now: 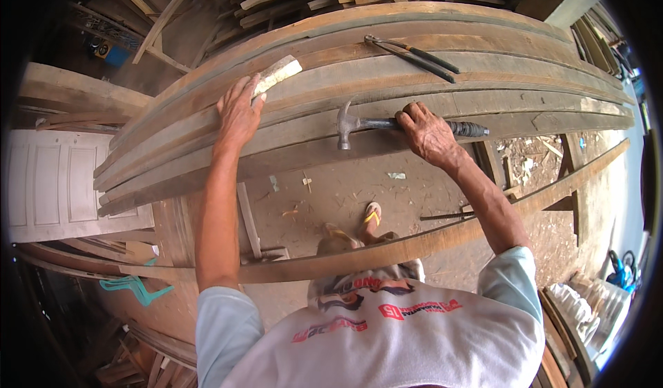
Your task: The person uses pliers to pull nails from a long wooden plank resting on a workbench. They repeatedly grip and extract nails along the plank's length, then place the pliers down and pick up a hammer.
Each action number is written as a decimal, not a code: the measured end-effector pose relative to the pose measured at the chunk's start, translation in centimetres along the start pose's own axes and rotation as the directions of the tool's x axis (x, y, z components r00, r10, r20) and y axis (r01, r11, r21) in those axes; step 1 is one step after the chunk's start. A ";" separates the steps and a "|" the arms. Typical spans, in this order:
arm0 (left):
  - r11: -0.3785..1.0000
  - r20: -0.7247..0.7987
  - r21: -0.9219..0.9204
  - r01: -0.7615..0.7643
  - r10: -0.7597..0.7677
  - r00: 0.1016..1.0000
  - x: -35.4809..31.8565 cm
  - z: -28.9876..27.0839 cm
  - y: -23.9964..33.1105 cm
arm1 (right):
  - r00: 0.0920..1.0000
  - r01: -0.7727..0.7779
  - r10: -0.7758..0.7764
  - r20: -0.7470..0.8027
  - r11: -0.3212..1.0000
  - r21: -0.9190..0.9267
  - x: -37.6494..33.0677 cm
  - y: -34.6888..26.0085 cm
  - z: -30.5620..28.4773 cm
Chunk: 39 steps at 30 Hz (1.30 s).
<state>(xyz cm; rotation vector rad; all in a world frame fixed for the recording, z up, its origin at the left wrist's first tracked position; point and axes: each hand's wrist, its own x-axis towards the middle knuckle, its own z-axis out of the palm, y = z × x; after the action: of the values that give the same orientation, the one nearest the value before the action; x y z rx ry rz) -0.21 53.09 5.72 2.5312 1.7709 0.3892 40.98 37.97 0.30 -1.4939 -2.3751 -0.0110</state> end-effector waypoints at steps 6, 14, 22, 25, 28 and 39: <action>1.000 -0.036 -0.008 0.006 -0.006 0.999 -0.2 0.9 -0.8 | 0.985 -0.041 0.030 -0.167 0.997 -0.064 7.9 -1.8 -6.8; 1.000 -0.055 -0.003 0.031 -0.031 0.998 1.2 1.9 0.2 | 0.992 -0.076 0.091 0.085 0.983 -0.165 16.9 3.3 -2.2; 0.999 -0.153 -0.032 0.017 -0.021 0.988 -0.4 2.3 -1.0 | 0.938 0.045 -0.021 -0.346 0.997 0.061 11.6 -5.5 -2.7; 0.995 -0.094 -0.075 0.068 -0.075 0.993 0.2 2.8 -0.4 | 0.983 -0.142 0.179 -0.051 0.899 0.415 3.2 -9.7 -0.3; 0.999 -0.269 -0.034 -0.024 0.014 0.963 -1.2 3.5 0.7 | 0.930 -0.354 0.229 0.287 0.768 0.534 -4.1 -12.6 1.8; 0.766 0.517 -0.630 0.126 0.293 0.804 -28.7 7.7 13.5 | 0.722 -0.395 0.164 0.672 0.896 0.205 -19.7 -6.8 -1.2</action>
<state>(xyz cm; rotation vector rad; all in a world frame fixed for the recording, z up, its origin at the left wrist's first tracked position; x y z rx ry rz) 4.66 22.57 -4.86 1.9269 1.0339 0.1299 43.10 17.46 -2.96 -1.8707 -2.3834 1.1036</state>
